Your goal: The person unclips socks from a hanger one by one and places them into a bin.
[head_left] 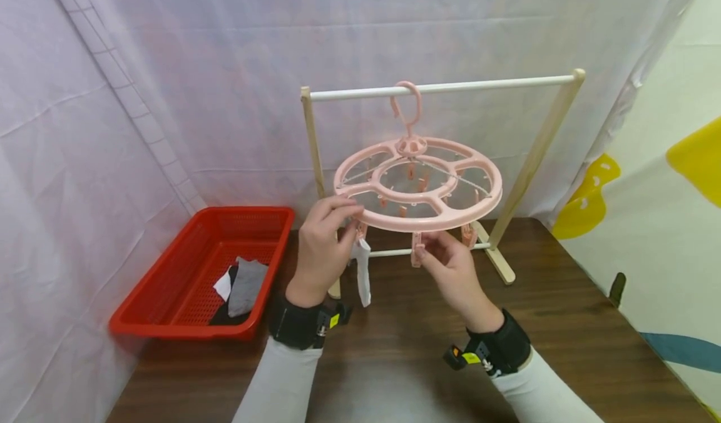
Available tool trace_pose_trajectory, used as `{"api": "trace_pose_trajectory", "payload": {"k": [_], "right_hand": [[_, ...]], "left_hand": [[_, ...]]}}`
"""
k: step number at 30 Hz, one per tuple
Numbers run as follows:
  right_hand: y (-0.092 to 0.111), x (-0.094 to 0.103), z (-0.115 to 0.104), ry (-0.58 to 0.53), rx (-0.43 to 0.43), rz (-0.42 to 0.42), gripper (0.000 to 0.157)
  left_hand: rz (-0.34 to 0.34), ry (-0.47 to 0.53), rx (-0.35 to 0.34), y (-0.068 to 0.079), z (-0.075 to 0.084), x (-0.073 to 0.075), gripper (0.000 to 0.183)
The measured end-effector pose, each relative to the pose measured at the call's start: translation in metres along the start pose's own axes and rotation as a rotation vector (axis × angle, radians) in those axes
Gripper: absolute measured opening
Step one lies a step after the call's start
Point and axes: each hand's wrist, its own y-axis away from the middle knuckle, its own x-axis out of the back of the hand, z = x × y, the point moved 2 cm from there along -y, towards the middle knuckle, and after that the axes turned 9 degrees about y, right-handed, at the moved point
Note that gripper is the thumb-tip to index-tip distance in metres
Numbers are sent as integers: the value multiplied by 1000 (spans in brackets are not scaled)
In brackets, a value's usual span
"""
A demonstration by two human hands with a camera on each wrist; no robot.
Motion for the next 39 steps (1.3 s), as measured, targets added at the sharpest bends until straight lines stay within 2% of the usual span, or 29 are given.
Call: {"api": "trace_pose_trajectory", "payload": {"k": [4, 10, 15, 18, 20, 23, 25, 27, 30, 36, 39], "right_hand": [[0, 3, -4, 74, -20, 24, 16], [1, 11, -14, 321, -23, 109, 26], [5, 17, -27, 631, 70, 134, 19], [9, 20, -37, 749, 164, 149, 9], [11, 22, -45, 763, 256, 190, 7], [12, 24, -56, 731, 424, 320, 4], [12, 25, -62, 717, 528, 424, 11], [10, 25, -65, 718, 592, 507, 19], [6, 25, -66, 749, 628, 562, 26], [1, 25, -56, 812, 612, 546, 31], [-1, 25, -52, 829, 603, 566, 31]], "left_hand": [[23, 2, -33, 0, 1, 0, 16], [46, -6, -67, 0, 1, 1, 15], [44, -1, -87, -1, 1, 0, 13], [38, 1, -102, -1, 2, -1, 13], [35, 1, -108, -1, 2, -2, 12], [32, -1, -111, -1, 4, -3, 12], [31, -3, -110, 0, 4, -4, 12], [33, -6, -111, 0, 5, -6, 13], [39, -16, -117, 1, 6, -9, 13], [46, -37, -150, 3, 12, -15, 12], [40, -52, -164, 3, 16, -18, 12]]}}
